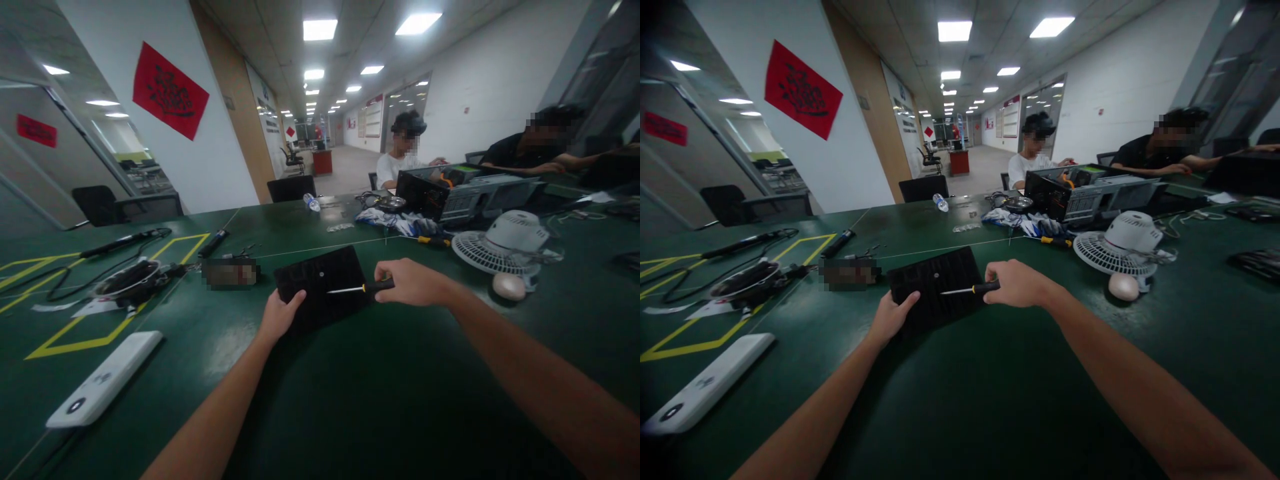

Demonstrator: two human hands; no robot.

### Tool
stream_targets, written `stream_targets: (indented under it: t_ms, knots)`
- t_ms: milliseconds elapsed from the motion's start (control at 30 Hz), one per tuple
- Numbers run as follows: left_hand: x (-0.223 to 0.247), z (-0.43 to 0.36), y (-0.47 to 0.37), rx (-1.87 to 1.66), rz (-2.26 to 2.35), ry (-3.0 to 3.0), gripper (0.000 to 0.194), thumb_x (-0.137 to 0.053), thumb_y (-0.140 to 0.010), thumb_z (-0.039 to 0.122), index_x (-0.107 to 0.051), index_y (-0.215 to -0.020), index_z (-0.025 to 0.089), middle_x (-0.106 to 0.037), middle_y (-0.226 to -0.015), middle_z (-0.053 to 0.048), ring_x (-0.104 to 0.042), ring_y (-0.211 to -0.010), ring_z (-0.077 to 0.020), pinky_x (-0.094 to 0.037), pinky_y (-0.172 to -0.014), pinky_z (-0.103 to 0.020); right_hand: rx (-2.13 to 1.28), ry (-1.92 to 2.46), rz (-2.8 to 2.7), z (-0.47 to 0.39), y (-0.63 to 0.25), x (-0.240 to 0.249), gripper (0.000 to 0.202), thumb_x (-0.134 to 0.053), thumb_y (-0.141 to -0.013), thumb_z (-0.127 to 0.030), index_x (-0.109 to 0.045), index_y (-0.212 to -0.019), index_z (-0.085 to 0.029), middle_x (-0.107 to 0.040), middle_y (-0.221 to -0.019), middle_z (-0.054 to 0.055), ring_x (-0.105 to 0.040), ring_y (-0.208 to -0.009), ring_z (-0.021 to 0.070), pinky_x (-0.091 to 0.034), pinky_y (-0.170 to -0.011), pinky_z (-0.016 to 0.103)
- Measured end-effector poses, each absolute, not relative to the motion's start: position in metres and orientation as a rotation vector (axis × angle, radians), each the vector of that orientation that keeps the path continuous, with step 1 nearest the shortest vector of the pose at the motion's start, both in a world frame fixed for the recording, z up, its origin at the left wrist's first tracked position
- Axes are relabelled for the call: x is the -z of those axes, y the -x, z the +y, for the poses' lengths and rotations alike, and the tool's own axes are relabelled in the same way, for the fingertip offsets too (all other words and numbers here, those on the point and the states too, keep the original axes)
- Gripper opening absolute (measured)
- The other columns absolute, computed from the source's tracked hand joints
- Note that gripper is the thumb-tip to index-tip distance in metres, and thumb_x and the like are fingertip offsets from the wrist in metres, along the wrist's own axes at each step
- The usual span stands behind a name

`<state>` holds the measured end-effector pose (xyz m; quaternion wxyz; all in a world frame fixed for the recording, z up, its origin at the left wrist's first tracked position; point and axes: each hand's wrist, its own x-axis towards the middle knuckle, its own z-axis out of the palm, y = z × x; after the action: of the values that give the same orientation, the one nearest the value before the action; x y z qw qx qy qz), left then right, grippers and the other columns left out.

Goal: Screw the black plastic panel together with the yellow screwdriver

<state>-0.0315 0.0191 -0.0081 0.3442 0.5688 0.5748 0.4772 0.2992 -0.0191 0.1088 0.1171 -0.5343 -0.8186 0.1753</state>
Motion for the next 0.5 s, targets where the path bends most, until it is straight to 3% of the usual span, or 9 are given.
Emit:
stream_targets:
  t_ms: [100, 367, 500]
  knots:
    - [0.008, 0.019, 0.032, -1.244, 1.495, -1.464, 0.045, -0.086, -0.076, 0.046, -0.072, -0.108, 0.017, -0.082, -0.114, -0.017, -0.078, -0.111, -0.0367, -0.06, -0.102, -0.053, -0.549, 1.531, -2.363, -0.031, -0.307, -0.102, 0.019, -0.07, -0.085, -0.033, -0.072, -0.097, -0.019, -0.073, -0.086, 0.003, -0.065, -0.076, 0.0185, -0.043, -0.067, 0.03]
    - [0.015, 0.023, 0.035, -1.244, 1.526, -1.469, 0.05, -0.084, -0.076, 0.049, -0.072, -0.111, 0.015, -0.081, -0.115, -0.018, -0.078, -0.108, -0.0361, -0.06, -0.1, -0.052, -0.286, 1.537, -2.218, -0.026, -0.298, -0.135, 0.033, -0.06, -0.096, -0.044, -0.078, -0.109, -0.019, -0.078, -0.103, 0.01, -0.069, -0.095, 0.0255, -0.044, -0.08, 0.035]
    - [0.014, 0.025, 0.034, -1.243, 1.526, -1.499, 0.05, -0.085, -0.074, 0.051, -0.073, -0.107, 0.015, -0.082, -0.109, -0.016, -0.078, -0.104, -0.0363, -0.06, -0.098, -0.051, -0.182, 1.459, -2.308, -0.017, -0.289, -0.168, 0.038, -0.075, -0.084, -0.038, -0.072, -0.117, -0.019, -0.075, -0.093, 0.006, -0.068, -0.086, 0.0245, -0.043, -0.076, 0.033]
